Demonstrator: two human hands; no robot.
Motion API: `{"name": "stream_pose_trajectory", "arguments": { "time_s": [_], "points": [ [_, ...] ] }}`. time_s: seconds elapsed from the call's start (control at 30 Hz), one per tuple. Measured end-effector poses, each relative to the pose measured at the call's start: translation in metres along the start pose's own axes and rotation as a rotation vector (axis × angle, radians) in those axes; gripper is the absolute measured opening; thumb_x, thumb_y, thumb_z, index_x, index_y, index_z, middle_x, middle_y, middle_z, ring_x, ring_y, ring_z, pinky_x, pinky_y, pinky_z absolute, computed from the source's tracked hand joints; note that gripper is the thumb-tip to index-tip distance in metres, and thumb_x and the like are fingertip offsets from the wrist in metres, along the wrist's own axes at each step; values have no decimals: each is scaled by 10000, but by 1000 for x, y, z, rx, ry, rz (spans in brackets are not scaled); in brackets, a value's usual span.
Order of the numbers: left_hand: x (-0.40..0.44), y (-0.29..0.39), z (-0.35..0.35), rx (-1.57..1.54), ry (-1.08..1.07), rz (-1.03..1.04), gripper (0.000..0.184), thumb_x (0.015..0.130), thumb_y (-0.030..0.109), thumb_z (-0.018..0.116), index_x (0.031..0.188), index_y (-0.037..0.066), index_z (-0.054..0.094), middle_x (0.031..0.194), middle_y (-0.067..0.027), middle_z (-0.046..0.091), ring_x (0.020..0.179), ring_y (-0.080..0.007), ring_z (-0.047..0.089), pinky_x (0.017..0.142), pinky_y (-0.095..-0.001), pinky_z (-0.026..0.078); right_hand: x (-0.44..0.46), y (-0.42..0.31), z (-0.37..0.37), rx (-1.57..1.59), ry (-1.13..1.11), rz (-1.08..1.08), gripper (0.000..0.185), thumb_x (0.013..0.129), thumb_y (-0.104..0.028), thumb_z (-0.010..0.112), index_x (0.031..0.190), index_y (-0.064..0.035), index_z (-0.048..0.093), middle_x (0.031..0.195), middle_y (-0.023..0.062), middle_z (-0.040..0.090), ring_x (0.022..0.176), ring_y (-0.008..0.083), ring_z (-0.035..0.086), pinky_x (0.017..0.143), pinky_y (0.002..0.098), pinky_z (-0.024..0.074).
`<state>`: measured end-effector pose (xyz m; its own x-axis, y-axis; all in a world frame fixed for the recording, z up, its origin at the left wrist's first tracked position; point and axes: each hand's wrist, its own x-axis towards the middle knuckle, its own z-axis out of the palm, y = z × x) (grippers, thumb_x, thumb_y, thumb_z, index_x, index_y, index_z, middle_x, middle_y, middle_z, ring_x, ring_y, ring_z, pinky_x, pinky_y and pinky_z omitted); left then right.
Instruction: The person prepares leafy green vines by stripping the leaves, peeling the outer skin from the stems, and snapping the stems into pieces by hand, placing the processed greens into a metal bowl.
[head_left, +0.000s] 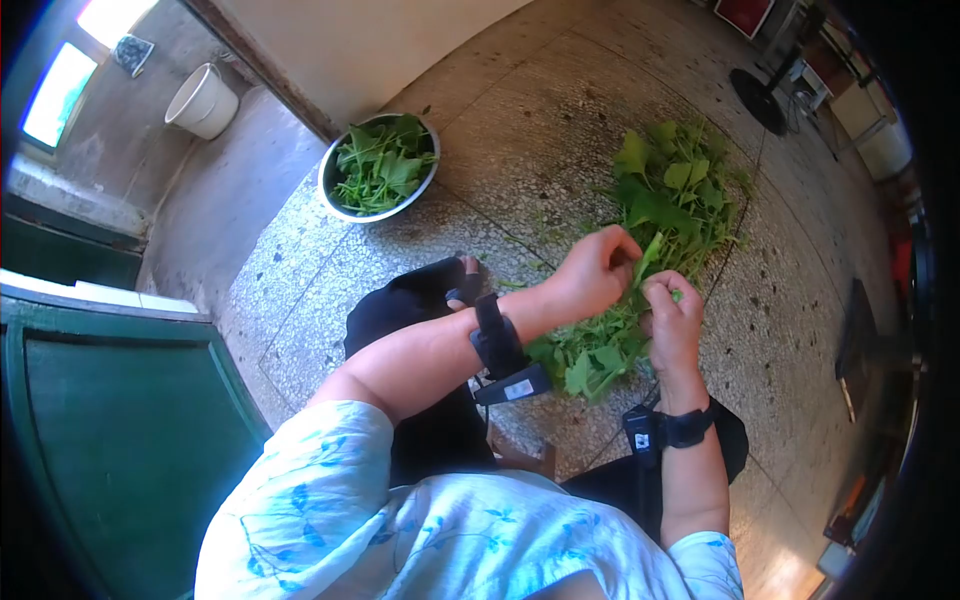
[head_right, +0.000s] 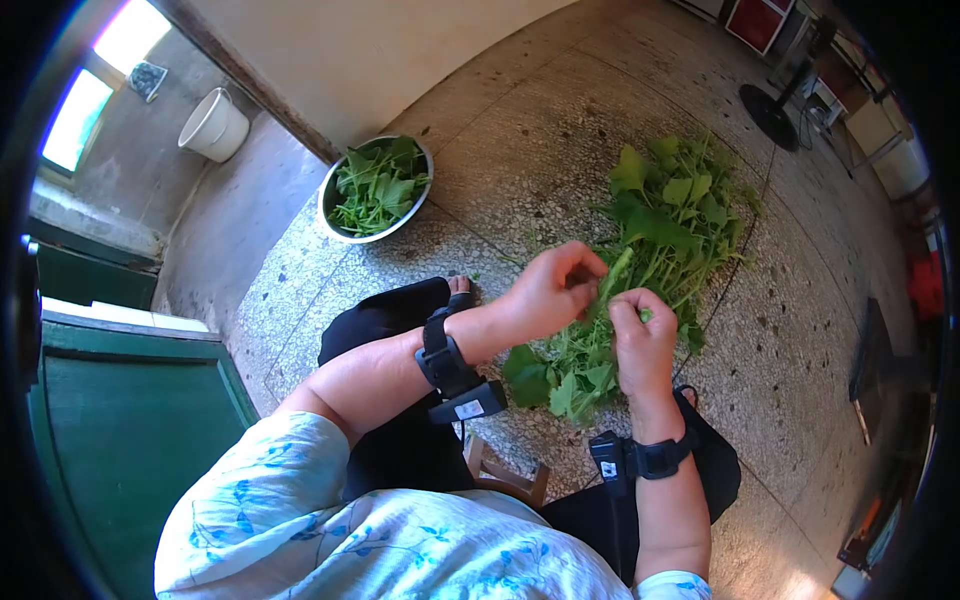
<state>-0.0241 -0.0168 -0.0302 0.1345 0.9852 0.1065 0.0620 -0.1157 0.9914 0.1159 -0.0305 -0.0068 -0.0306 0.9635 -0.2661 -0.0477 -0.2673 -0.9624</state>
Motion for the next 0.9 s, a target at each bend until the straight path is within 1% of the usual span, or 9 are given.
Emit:
{"name": "stream_pose_trajectory", "arguments": {
  "time_s": [0.1, 0.2, 0.3, 0.37, 0.47, 0.53, 0.63, 0.83, 0.9],
  "points": [
    [12, -10, -38, -361, 121, -179, 123, 784, -15, 474, 903, -13, 504, 722, -59, 543, 591, -129, 519, 536, -254, 448, -1, 0, -1, 39, -7, 16, 83, 763, -62, 529, 682, -70, 513, 549, -78, 373, 410, -11, 278, 357, 158, 205],
    [20, -16, -119, -358, 598, -127, 282, 772, 37, 519, 1037, -31, 454, 760, -83, 537, 645, -180, 553, 585, -298, 488, -2, -1, -6, 68, -21, 3, 80, 775, -80, 540, 702, -73, 509, 561, -82, 373, 412, -11, 264, 360, 152, 205],
    [14, -17, -170, -529, 1095, -247, 415, 795, 129, 519, 1148, -22, 361, 1021, -149, 455, 780, -241, 544, 635, -312, 487, -2, -4, -10, 80, -68, 0, 86, 798, -120, 552, 739, -69, 517, 593, -61, 403, 430, 0, 293, 367, 158, 218],
    [11, -22, -159, -427, 1051, -124, 420, 798, 124, 514, 1159, -7, 343, 951, -129, 488, 720, -208, 534, 621, -316, 482, -1, -5, -7, 193, 12, -24, 121, 816, -171, 550, 763, -65, 526, 658, -33, 456, 462, 14, 338, 380, 163, 234],
    [5, -20, -94, -353, 452, 46, 150, 805, 86, 514, 938, 22, 485, 750, -49, 531, 624, -109, 503, 519, -222, 415, 2, 1, -6, 304, -39, -39, 188, 850, -240, 494, 835, -63, 555, 759, -5, 506, 569, 46, 411, 460, 192, 302],
    [-5, -8, -40, -128, 90, 76, 125, 780, 65, 549, 897, 29, 522, 736, -54, 544, 607, -131, 515, 525, -249, 422, 2, 4, -6, 440, -22, -35, 246, 868, -272, 445, 907, -60, 565, 825, 5, 523, 671, 70, 443, 565, 222, 344],
    [-15, 26, 2, 288, -102, 309, 178, 733, 40, 579, 909, 33, 550, 770, -95, 547, 632, -203, 542, 556, -285, 438, 5, 11, -7, 441, -71, -109, 344, 888, -328, 381, 1025, -55, 539, 931, 26, 525, 831, 108, 459, 736, 252, 352],
    [-7, 30, 21, 449, -89, 405, 212, 681, 9, 591, 889, 39, 569, 835, -120, 530, 693, -299, 551, 581, -342, 449, -6, -1, -12, 681, -191, -171, 368, 905, -335, 332, 1082, -60, 502, 1008, 39, 488, 930, 124, 432, 828, 260, 333],
    [-2, 29, 20, 496, -115, 393, 215, 681, 4, 583, 891, 39, 559, 816, -124, 538, 703, -307, 553, 581, -362, 453, -5, -8, -24, 236, -40, -259, 305, 901, -271, 370, 1083, -66, 504, 1005, 33, 493, 926, 117, 437, 834, 257, 331]
  ]
}}
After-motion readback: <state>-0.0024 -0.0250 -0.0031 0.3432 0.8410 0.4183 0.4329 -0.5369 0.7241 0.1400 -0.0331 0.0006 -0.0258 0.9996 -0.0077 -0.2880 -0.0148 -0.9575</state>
